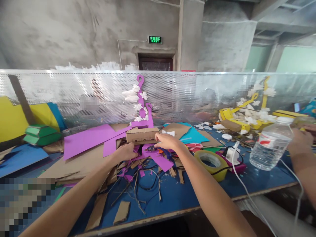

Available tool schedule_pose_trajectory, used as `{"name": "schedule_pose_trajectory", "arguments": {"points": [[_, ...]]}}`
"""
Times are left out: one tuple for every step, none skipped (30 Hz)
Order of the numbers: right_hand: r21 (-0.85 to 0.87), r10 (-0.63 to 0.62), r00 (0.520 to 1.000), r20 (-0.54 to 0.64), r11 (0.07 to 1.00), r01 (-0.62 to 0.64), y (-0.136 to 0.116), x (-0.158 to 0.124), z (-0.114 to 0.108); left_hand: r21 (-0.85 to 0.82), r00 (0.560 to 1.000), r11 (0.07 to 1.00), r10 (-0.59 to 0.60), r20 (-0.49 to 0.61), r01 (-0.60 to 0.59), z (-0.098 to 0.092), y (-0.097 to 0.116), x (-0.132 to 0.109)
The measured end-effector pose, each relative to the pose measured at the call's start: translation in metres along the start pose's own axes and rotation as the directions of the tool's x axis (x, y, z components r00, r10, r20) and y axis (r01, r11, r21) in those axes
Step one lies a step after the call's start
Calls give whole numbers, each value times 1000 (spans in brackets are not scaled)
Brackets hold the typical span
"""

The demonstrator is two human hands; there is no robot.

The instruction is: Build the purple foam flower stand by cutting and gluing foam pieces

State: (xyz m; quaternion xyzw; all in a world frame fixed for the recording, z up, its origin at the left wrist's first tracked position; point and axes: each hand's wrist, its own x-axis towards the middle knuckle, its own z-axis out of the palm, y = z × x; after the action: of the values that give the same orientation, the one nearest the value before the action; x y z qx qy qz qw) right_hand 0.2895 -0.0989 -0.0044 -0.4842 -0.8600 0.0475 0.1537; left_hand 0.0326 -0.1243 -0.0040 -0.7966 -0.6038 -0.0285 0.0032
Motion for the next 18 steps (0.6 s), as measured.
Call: {"name": "schedule_pose_trajectory", "arguments": {"points": [[5, -3, 1000, -22, 1000, 4, -1, 0, 0, -19, 1000, 1000, -4, 11, 4, 0, -2, 2], [8, -6, 999, -39, 1000, 6, -1, 0, 0, -37, 1000, 999, -7, 16, 7, 1, -5, 4], [8, -8, 999, -53, 1000, 9, -2, 1, 0, -49, 1000, 999, -8, 13, 9, 2, -7, 5], [7, -11, 998, -64, 1000, 11, -2, 1, 0, -52, 1000, 999, -10, 2, 10, 2, -10, 7], [5, -11, 997, -74, 1000, 12, -3, 2, 1, -48, 1000, 999, -12, -12, 11, 3, -13, 9], [3, -10, 996, -83, 1000, 10, -3, 2, 1, -37, 1000, 999, -15, -25, 14, 3, -15, 10], [2, -9, 996, -94, 1000, 9, -4, 2, 1, -24, 999, 1000, -13, -40, 12, 3, -18, 10], [3, -7, 995, -104, 1000, 7, -4, 3, 1, -17, 999, 1000, -7, -53, 6, 3, -21, 11], [6, -5, 993, -115, 1000, 6, -5, 3, 0, -19, 998, 1000, 2, -61, -3, 2, -25, 11], [12, -2, 992, -127, 1000, 4, -5, 3, 0, -33, 997, 999, 18, -73, -20, 1, -29, 12], [19, 3, 990, -143, 1000, 0, -5, 3, -1, -64, 997, 997, 30, -76, -35, -1, -33, 12], [26, 7, 987, -160, 1000, -3, -6, 3, -1, -114, 996, 992, 42, -76, -51, -3, -38, 12], [33, 10, 984, -179, 999, -4, -6, 3, -2, -160, 994, 985, 56, -96, -71, -6, -42, 13], [39, 12, 981, -195, 999, -5, -7, 3, -2, -200, 988, 973, 95, -123, -119, -8, -46, 13], [44, 14, 978, -209, 999, -5, -8, 3, -2, -244, 981, 956, 134, -144, -166, -11, -51, 14], [49, 15, 975, -220, 999, -4, -9, 3, -2, -294, 971, 930, 181, -159, -222, -14, -54, 14], [56, 17, 973, -229, 998, -5, -10, 3, -3, -359, 962, 895, 216, -166, -263, -17, -57, 14], [65, 23, 972, -235, 998, -8, -11, 3, -3, -440, 958, 852, 233, -166, -283, -19, -60, 14]]}}
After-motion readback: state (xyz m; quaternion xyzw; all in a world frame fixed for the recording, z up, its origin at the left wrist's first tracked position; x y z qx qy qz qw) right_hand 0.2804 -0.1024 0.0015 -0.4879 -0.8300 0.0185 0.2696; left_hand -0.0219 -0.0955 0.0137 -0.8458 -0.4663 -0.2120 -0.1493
